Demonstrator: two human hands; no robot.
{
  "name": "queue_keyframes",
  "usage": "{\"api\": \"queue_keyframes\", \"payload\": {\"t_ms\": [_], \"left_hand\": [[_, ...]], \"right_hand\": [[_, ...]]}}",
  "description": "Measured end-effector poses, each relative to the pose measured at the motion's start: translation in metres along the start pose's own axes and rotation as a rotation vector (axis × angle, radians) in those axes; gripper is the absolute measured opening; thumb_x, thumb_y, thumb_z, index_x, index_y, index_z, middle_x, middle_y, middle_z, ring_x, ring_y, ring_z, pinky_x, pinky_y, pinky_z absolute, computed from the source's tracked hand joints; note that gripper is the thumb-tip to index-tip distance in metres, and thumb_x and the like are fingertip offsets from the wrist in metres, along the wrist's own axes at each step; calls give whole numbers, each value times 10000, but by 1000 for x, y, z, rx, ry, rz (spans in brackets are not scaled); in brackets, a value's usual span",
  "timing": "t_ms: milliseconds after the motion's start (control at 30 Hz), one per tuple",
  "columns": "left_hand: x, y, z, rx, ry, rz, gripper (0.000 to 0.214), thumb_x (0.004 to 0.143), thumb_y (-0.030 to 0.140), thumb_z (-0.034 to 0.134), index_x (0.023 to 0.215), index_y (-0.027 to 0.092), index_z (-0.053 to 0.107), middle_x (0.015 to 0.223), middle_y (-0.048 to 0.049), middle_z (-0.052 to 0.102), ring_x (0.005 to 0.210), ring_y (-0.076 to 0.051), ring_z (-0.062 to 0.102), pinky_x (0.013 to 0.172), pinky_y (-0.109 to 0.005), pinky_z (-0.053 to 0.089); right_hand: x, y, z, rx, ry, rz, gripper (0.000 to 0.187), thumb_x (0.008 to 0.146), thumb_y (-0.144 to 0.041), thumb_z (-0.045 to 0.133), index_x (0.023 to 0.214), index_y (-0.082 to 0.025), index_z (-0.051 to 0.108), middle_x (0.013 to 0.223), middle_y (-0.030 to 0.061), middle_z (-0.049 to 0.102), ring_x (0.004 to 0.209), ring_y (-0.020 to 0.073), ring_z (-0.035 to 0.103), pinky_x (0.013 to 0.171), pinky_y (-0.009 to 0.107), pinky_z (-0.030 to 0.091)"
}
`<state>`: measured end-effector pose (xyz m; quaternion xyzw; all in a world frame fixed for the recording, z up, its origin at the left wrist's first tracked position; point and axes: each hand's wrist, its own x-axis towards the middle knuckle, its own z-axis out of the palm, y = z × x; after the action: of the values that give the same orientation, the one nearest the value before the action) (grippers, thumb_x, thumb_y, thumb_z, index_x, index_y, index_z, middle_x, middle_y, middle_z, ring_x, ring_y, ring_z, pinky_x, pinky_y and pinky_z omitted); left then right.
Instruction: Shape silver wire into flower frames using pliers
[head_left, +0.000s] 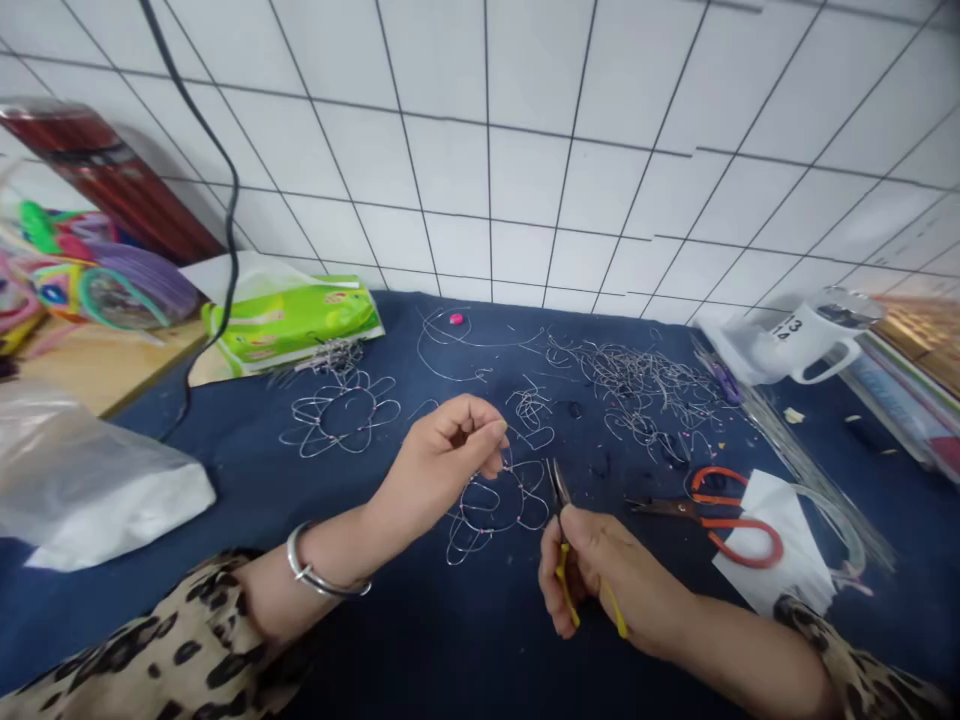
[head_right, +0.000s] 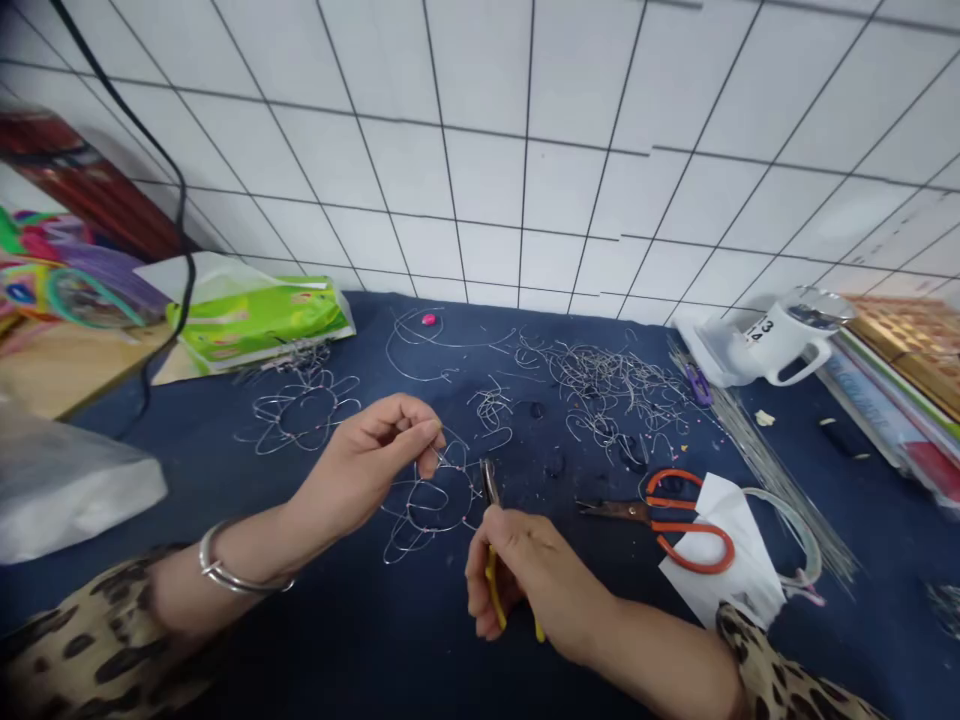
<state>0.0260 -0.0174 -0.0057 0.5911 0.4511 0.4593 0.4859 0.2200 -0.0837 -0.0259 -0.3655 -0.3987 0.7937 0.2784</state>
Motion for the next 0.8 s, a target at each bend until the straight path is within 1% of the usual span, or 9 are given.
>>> {"api": "queue_keyframes", "payload": {"t_ms": [67,167,333,467,600,800], "left_hand": [[-2,0,-1,-13,18,5,114,848,272,530,794,172,547,618,8,577,526,-83,532,515,-214,454],[-7,3,2,20,2,13,99,852,256,528,794,180,552,619,13,576,549,-85,536,534,-211,461],[-16,7,7,139,-24,79,92,854,258,530,808,182,556,629,11,587,578,-91,536,544,-211,446],[-22,8,8,188,-22,138,88,850,264,533,839,182,566,666,-5,604,603,-107,548,558,-228,453],[-24,8,9,220,-34,206,68,847,247,534,846,192,573,697,-16,608,618,-115,551,577,-244,469],[-26,7,8,316,-57,329,56,841,204,525,860,201,577,778,-37,611,659,-124,553,620,-262,478]], "right_hand": [[-2,1,-1,10,-11,31,491,893,-557,310,753,-143,535,568,14,566,442,99,532,435,215,414],[-4,2,0,72,-54,60,523,887,-585,275,739,-149,522,544,12,563,414,103,529,403,208,404],[-5,4,3,60,-81,28,506,876,-587,311,721,-149,513,529,4,554,410,104,532,408,209,412],[-7,6,5,94,-88,-9,503,877,-591,299,722,-156,499,528,3,557,409,105,532,412,211,413],[-8,6,6,123,-103,-34,507,867,-608,303,720,-162,495,520,-1,556,409,108,533,410,218,420],[-7,5,4,123,-90,-61,497,871,-599,309,716,-165,495,505,-10,542,393,102,511,397,217,414]]}}
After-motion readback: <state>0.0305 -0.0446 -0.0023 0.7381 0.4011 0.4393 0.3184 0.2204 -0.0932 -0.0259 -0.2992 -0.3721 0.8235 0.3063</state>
